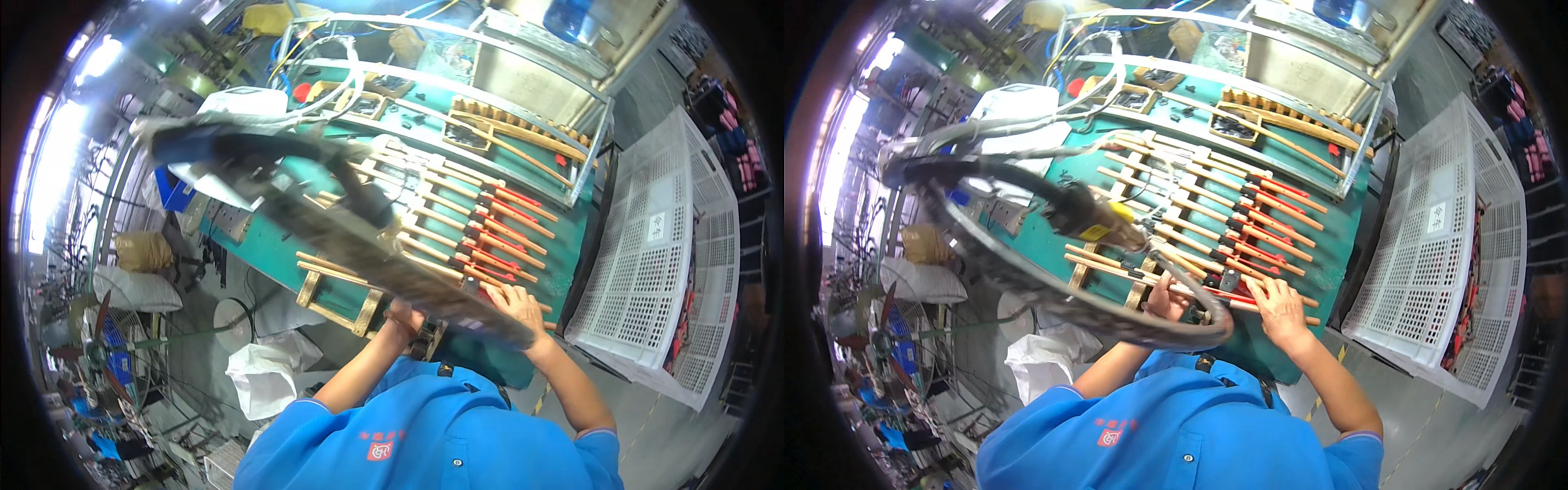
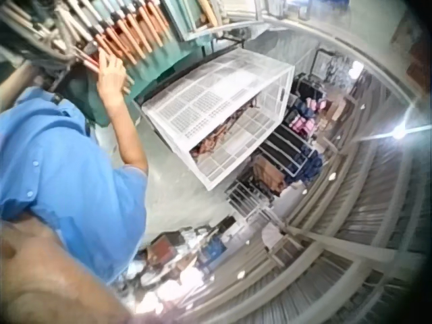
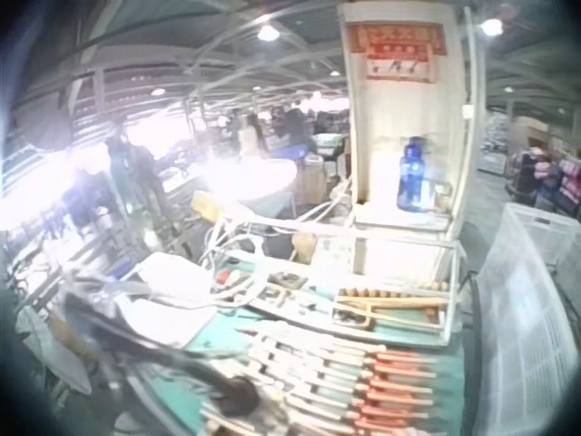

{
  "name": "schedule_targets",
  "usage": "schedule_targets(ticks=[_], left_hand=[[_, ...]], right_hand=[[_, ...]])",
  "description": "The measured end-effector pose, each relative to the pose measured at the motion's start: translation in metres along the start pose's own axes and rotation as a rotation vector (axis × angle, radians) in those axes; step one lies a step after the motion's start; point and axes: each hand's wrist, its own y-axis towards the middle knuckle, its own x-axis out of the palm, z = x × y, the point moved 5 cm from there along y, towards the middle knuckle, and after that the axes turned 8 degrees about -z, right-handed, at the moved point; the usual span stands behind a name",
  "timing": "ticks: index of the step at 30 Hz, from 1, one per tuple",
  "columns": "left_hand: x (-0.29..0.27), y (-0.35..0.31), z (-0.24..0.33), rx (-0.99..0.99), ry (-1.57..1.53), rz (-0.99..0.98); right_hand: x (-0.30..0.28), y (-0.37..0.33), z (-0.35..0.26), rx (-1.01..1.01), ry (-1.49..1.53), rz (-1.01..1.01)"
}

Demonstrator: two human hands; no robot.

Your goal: The person uses a handheld heat gun to apply heat to copper tubes clamped in a wooden jig. After heating, the person removes the tubes from the jig and places them into a white plastic basket. The person then retrieves more copper tubes from the basket and places them into the jig for the next batch.

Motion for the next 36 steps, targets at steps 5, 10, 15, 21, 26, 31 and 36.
schedule_targets(ticks=[5,10,15,21,26,31,36], left_hand=[[-0.034,0.036,0.003,0.238,0.031,-0.094],[0.012,0.03,0.009,0.237,-0.049,-0.102],[0.027,0.034,0.016,0.3,-0.087,0.272],[0.064,0.042,0.01,0.281,-0.168,0.224],[-0.006,0.058,0.012,0.378,0.164,0.458],[0.004,0.065,0.014,0.377,-0.147,0.087],[-0.011,0.062,0.008,0.416,-0.246,-0.063]], right_hand=[[0.024,0.001,0.007,-0.04,0.068,-0.119],[0.026,-0.004,0.021,-0.12,0.201,-0.06],[0.015,0.0,0.036,-0.182,0.267,-0.114],[-0.033,0.015,0.073,-0.237,0.307,-0.141],[-0.029,0.042,0.094,-0.377,0.299,-0.443],[-0.06,0.183,0.116,-0.36,0.449,0.102],[-0.015,0.285,0.094,-0.031,0.247,-0.218]])
